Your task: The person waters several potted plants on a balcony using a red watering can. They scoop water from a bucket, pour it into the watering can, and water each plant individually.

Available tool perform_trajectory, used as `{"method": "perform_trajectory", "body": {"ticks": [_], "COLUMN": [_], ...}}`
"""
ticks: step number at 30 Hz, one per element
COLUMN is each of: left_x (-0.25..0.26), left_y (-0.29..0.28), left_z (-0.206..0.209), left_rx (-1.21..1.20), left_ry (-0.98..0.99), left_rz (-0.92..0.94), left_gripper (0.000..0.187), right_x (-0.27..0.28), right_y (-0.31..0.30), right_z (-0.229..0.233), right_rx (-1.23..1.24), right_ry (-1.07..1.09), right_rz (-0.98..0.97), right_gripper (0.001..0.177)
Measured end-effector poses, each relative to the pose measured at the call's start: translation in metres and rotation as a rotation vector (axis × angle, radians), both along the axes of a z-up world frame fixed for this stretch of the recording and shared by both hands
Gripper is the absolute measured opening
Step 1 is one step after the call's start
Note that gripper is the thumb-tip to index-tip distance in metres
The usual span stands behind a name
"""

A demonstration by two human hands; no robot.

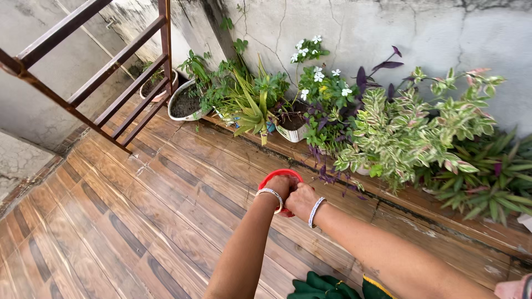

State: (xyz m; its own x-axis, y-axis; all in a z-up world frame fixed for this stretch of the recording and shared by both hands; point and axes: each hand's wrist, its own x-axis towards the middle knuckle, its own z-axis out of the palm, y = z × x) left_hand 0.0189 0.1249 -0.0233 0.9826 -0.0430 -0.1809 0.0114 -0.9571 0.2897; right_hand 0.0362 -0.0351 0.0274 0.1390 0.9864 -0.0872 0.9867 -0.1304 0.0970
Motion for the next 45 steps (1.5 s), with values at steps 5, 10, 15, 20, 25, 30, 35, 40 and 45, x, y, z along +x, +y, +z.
{"method": "perform_trajectory", "body": {"ticks": [5, 10, 15, 20, 25, 30, 35, 40, 45], "left_x": [0.026, 0.046, 0.074, 0.110, 0.135, 0.145, 0.165, 0.178, 0.195], "left_y": [0.043, 0.078, 0.118, 0.150, 0.175, 0.184, 0.201, 0.231, 0.271], "left_z": [0.000, 0.005, 0.028, 0.016, 0.006, 0.020, 0.025, 0.007, -0.005], "left_rx": [0.178, 0.224, -0.131, 0.096, 0.149, 0.116, -0.280, -0.405, -0.309], "left_ry": [0.139, 0.058, -0.046, -0.076, -0.187, -0.172, -0.336, -0.615, -0.384], "left_rz": [0.019, 0.011, -0.021, -0.210, -0.285, -0.179, -0.194, -0.130, 0.100], "left_gripper": [0.024, 0.029, 0.023, 0.018, 0.025, 0.032, 0.016, 0.014, 0.010], "right_x": [0.029, 0.054, 0.076, 0.099, 0.120, 0.142, 0.173, 0.201, 0.214], "right_y": [0.040, 0.074, 0.113, 0.145, 0.158, 0.171, 0.193, 0.224, 0.266], "right_z": [0.007, 0.002, -0.012, -0.017, -0.009, -0.001, -0.012, -0.033, -0.035], "right_rx": [-0.027, 0.045, 0.030, 0.097, 0.044, -0.003, -0.011, 0.127, 0.075], "right_ry": [-0.033, -0.067, -0.040, -0.058, -0.064, -0.055, -0.022, -0.001, 0.011], "right_rz": [0.009, -0.006, -0.124, -0.232, -0.314, -0.352, -0.382, -0.295, -0.251], "right_gripper": [0.018, 0.020, 0.019, 0.017, 0.018, 0.019, 0.017, 0.018, 0.019]}}
